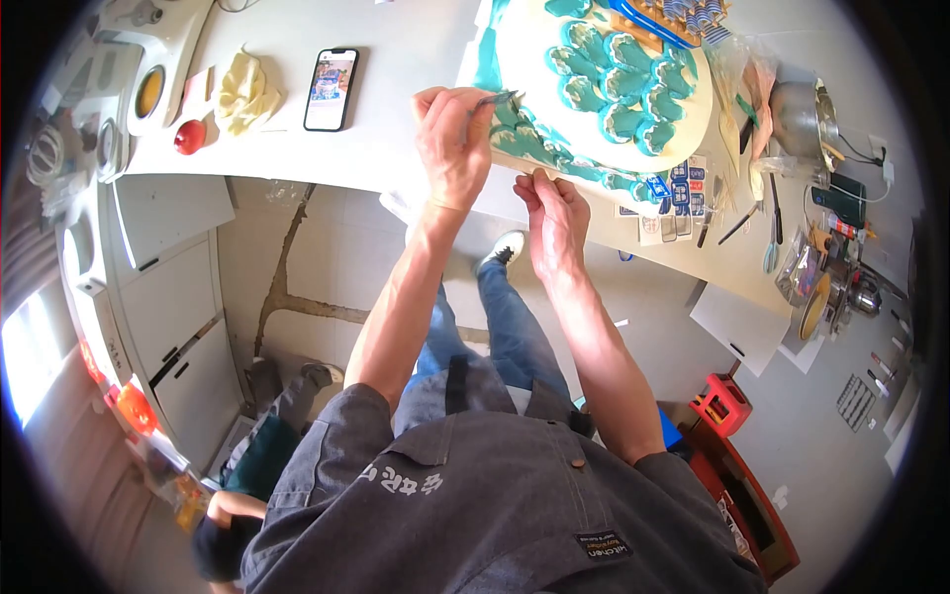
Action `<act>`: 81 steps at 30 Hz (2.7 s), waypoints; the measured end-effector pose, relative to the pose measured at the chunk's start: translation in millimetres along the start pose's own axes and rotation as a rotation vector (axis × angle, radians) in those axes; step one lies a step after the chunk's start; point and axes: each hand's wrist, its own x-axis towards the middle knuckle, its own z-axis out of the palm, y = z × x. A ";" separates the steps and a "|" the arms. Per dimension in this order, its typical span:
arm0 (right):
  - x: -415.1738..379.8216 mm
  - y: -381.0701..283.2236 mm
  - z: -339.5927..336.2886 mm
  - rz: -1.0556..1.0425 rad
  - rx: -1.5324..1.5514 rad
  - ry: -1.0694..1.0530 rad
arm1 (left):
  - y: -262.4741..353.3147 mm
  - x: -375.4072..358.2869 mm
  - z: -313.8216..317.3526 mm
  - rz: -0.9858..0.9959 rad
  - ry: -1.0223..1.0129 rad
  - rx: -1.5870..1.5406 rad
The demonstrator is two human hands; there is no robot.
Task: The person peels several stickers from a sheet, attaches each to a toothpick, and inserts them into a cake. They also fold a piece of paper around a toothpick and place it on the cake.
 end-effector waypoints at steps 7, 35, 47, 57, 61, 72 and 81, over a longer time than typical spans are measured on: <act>0.9 0.8 -2.1 -0.005 -0.007 0.002 | 2.8 -2.8 -0.5 -0.029 0.003 -0.014; 5.2 6.7 -8.2 -0.033 -0.015 -0.015 | 1.4 -2.9 1.8 -0.016 0.045 -0.019; 6.5 7.3 -13.2 -0.038 -0.019 -0.035 | 6.2 -3.8 -0.6 -0.039 0.029 -0.076; 6.8 8.1 -12.9 -0.040 -0.007 -0.018 | 5.7 -8.8 -17.0 -0.038 0.058 -0.091; 4.1 4.0 -8.6 -0.031 -0.025 0.004 | 13.5 -4.7 -27.5 -0.128 0.001 -0.113; 0.8 1.6 -8.5 -0.037 -0.042 -0.019 | 10.5 0.7 -25.4 -0.160 -0.098 -0.083; 4.1 3.8 -12.0 -0.033 -0.057 -0.023 | 16.7 -0.8 -22.0 -0.182 -0.095 -0.036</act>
